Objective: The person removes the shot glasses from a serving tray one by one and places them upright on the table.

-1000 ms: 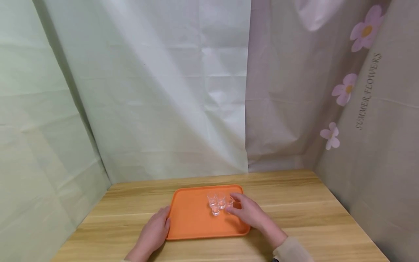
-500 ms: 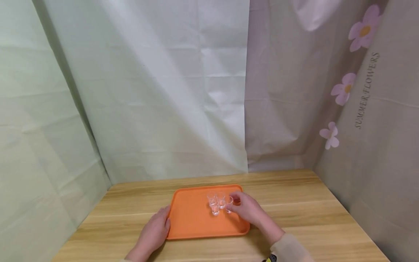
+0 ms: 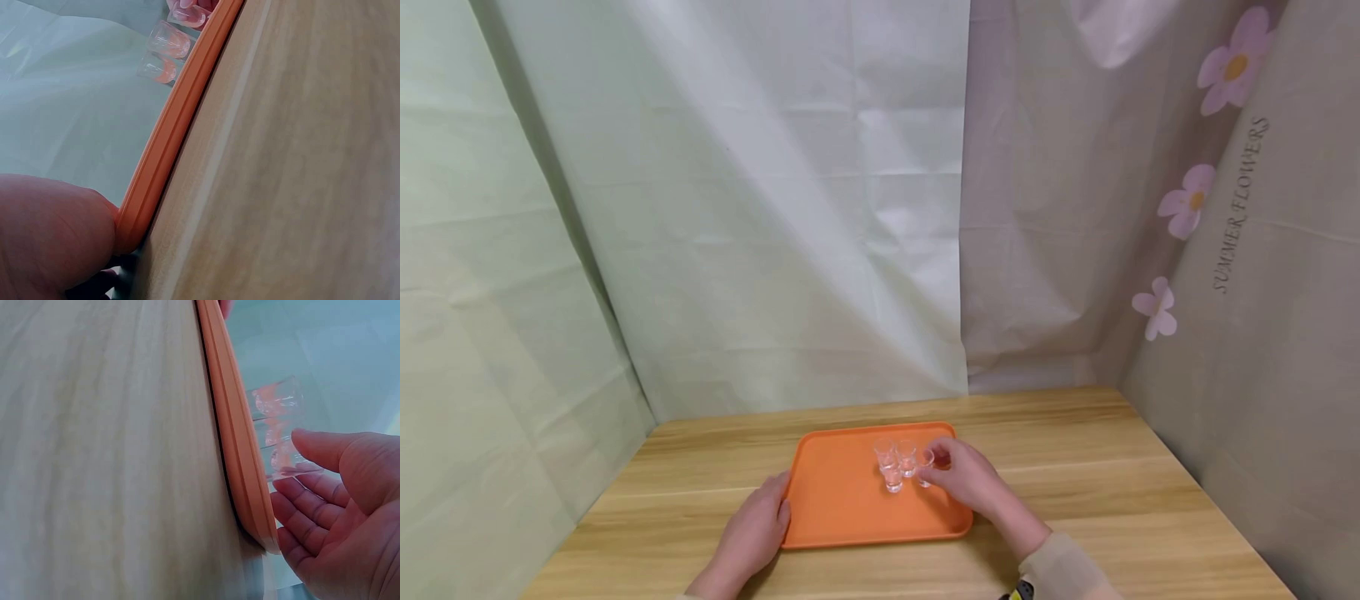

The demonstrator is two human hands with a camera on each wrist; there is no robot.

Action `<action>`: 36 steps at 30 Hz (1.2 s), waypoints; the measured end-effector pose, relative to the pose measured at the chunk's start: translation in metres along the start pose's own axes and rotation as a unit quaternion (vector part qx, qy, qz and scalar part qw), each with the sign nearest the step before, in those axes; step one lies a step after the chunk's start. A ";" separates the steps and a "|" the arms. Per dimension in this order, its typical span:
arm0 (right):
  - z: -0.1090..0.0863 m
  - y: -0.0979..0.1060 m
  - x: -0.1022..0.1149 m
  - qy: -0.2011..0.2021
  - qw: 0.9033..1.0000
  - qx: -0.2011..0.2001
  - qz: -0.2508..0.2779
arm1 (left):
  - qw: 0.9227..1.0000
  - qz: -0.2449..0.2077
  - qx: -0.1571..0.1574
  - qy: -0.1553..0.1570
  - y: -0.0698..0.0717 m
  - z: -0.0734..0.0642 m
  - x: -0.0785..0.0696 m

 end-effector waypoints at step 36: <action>-0.001 0.061 -0.025 -0.045 0.996 -0.072 -0.011 | 1.000 -0.008 -0.005 0.007 -0.004 0.002 0.004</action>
Point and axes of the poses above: each hand's wrist, its own z-axis towards the middle knuckle, its own y-axis out of the back of the hand, x = y × z, the point moved 9 cm from there along z, towards the middle knuckle, and after that the axes turned 15 degrees about y, right-handed, at the moved point
